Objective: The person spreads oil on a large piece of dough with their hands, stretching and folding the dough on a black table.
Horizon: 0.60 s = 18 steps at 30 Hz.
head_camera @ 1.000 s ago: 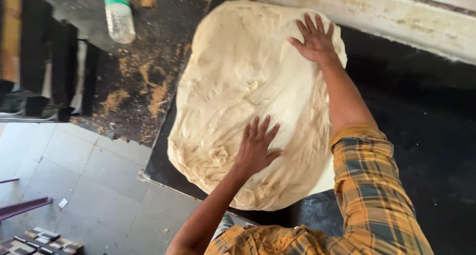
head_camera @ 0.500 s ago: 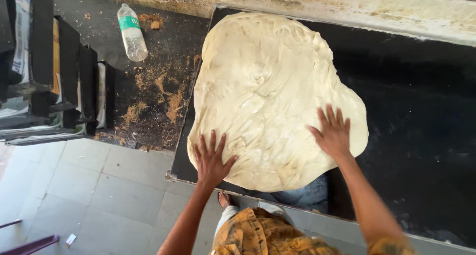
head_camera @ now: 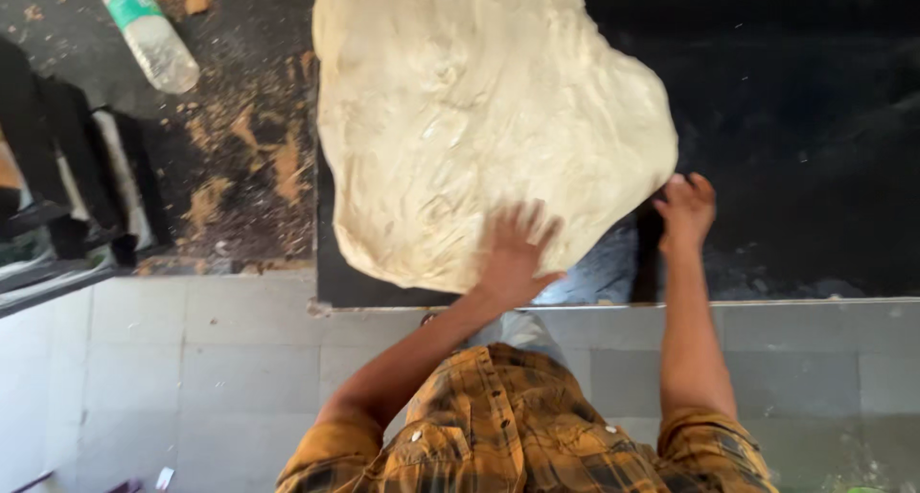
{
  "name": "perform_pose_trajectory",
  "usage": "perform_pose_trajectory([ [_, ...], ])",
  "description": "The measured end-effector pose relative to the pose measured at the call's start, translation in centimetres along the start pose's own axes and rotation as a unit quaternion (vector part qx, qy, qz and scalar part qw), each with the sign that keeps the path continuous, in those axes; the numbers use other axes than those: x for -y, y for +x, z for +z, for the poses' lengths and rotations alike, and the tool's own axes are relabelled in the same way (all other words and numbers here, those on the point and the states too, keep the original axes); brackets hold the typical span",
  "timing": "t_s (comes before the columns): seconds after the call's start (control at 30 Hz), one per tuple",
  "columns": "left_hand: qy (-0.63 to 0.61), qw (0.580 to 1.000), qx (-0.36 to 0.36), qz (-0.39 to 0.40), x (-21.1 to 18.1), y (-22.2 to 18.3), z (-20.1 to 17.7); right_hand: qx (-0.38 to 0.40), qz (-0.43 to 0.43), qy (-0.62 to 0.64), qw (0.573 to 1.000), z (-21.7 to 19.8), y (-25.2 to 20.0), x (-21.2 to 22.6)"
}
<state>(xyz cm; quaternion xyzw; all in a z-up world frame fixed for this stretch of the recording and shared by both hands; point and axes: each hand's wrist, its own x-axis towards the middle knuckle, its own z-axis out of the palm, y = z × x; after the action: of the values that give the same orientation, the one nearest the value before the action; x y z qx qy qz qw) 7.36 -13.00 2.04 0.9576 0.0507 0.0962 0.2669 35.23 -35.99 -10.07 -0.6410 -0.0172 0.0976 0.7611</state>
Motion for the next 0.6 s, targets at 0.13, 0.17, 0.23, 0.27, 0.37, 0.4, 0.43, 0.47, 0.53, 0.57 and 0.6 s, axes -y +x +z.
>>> perform_pose_trajectory([
  [0.13, 0.085, 0.994, 0.064, -0.022, -4.3, 6.4, 3.5, -0.047, -0.273, -0.421, 0.864, 6.1, 1.0, -1.0],
  [0.17, 0.116, 0.993, 0.019, -0.031, -4.3, 7.2, 4.7, -0.087, -0.349, -0.546, 0.756, 6.9, 0.9, -0.4],
  [0.23, 0.136, 0.988, -0.051, -0.043, -3.9, 8.3, 7.4, -0.024, -0.232, -0.39, 0.891, 7.9, 1.1, 1.0],
  [0.27, 0.124, 0.988, -0.076, -0.047, -3.2, 8.7, 8.6, 0.012, -0.164, -0.304, 0.938, 7.8, 0.9, 1.6],
  [0.37, -0.004, 0.999, -0.037, -0.014, 0.0, 8.4, 9.7, 0.106, 0.087, 0.008, 0.99, 5.6, -0.9, 2.9],
  [0.4, -0.062, 0.998, -0.01, 0.007, 1.3, 8.0, 9.1, 0.096, 0.151, 0.022, 0.984, 3.1, -3.9, 3.3],
  [0.43, -0.103, 0.994, 0.037, 0.017, 2.2, 6.5, 7.9, 0.043, 0.188, 0.025, 0.981, 0.8, -7.3, 3.7],
  [0.47, -0.144, 0.986, 0.084, 0.028, 1.8, 4.7, 7.1, 0.076, 0.188, 0.036, 0.979, -1.1, -10.1, 4.2],
  [0.53, -0.095, 0.989, 0.054, 0.097, -0.1, 2.1, 6.2, 0.099, 0.138, -0.044, 0.984, -1.7, -11.2, 4.5],
  [0.57, -0.083, 0.987, 0.054, 0.123, -1.5, -0.2, 5.9, 0.097, 0.141, -0.115, 0.978, -2.1, -12.2, 5.0],
  [0.6, -0.041, 0.99, 0.073, 0.111, -2.5, -0.2, 6.1, 0.094, 0.143, -0.185, 0.968, -2.1, -13.2, 6.0],
])
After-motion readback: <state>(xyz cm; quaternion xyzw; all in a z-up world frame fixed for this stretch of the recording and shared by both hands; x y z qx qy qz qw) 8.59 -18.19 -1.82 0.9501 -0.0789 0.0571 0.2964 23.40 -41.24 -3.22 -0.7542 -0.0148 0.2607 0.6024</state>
